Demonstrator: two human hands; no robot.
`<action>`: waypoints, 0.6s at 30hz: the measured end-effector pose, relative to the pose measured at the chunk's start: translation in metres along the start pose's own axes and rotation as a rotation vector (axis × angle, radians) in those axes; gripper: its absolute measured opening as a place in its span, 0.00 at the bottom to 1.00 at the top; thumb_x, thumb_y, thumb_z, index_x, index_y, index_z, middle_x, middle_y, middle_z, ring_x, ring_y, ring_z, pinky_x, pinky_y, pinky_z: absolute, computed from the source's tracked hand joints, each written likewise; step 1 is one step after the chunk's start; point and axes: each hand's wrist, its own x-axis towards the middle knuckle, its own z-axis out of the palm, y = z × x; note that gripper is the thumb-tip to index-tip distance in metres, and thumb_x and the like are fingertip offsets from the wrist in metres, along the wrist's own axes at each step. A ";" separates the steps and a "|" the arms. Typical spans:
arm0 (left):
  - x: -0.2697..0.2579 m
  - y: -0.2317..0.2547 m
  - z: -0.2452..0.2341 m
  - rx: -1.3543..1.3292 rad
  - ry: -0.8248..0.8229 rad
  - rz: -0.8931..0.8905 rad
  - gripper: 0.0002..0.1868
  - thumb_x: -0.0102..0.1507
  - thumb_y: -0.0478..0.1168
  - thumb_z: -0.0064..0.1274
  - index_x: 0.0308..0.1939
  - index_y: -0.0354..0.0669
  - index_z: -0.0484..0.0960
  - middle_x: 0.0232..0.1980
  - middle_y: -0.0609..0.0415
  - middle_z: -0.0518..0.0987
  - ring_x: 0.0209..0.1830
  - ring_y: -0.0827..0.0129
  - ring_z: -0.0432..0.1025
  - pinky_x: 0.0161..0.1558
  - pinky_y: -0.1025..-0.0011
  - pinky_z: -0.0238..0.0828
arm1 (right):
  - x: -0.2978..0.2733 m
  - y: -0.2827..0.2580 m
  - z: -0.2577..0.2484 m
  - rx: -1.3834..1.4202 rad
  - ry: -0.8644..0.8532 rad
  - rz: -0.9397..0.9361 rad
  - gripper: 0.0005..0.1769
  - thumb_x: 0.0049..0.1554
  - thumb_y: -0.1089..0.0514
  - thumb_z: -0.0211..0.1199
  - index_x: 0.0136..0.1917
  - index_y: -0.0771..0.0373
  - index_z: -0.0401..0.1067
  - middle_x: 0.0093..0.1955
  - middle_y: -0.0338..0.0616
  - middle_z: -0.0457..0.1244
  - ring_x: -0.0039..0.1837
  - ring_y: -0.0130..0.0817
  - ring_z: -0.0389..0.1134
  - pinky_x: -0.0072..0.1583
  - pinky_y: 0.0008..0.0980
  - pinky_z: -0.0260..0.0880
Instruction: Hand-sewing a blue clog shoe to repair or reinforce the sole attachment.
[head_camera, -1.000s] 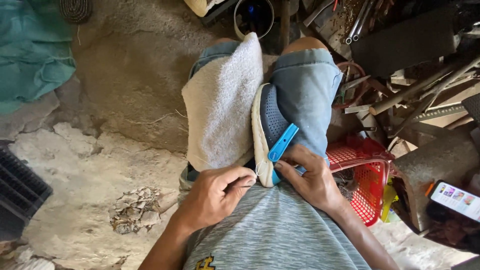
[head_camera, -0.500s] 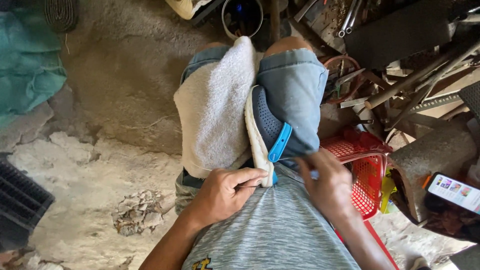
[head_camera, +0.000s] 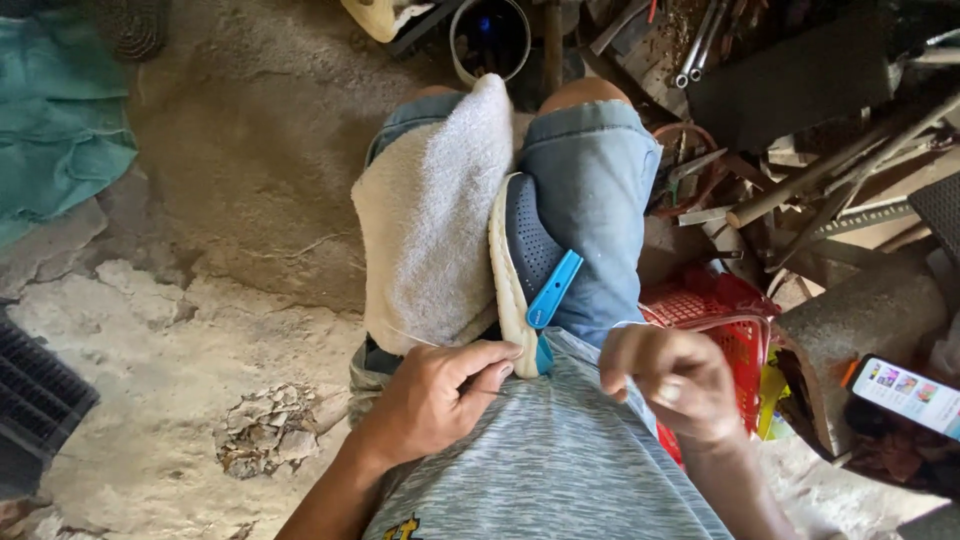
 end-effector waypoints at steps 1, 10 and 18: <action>-0.001 0.002 0.000 0.004 0.008 0.001 0.13 0.67 0.38 0.51 0.53 0.37 0.83 0.46 0.48 0.88 0.37 0.63 0.85 0.38 0.68 0.82 | 0.003 0.005 0.002 0.000 -0.009 -0.001 0.11 0.63 0.56 0.59 0.39 0.58 0.68 0.44 0.48 0.69 0.41 0.36 0.66 0.45 0.34 0.68; -0.005 0.009 -0.003 -0.056 0.040 -0.086 0.09 0.71 0.38 0.42 0.46 0.42 0.79 0.19 0.62 0.71 0.12 0.79 0.60 0.12 0.77 0.55 | 0.015 0.024 0.017 -0.553 0.216 0.458 0.14 0.59 0.60 0.66 0.58 0.64 0.76 0.51 0.39 0.72 0.50 0.23 0.71 0.53 0.23 0.72; 0.008 0.016 -0.011 0.031 0.063 -0.021 0.10 0.72 0.37 0.41 0.50 0.37 0.76 0.31 0.53 0.83 0.18 0.73 0.73 0.20 0.74 0.70 | 0.023 0.026 0.015 -0.660 0.166 0.435 0.09 0.60 0.54 0.65 0.51 0.60 0.78 0.44 0.31 0.70 0.45 0.18 0.66 0.48 0.22 0.68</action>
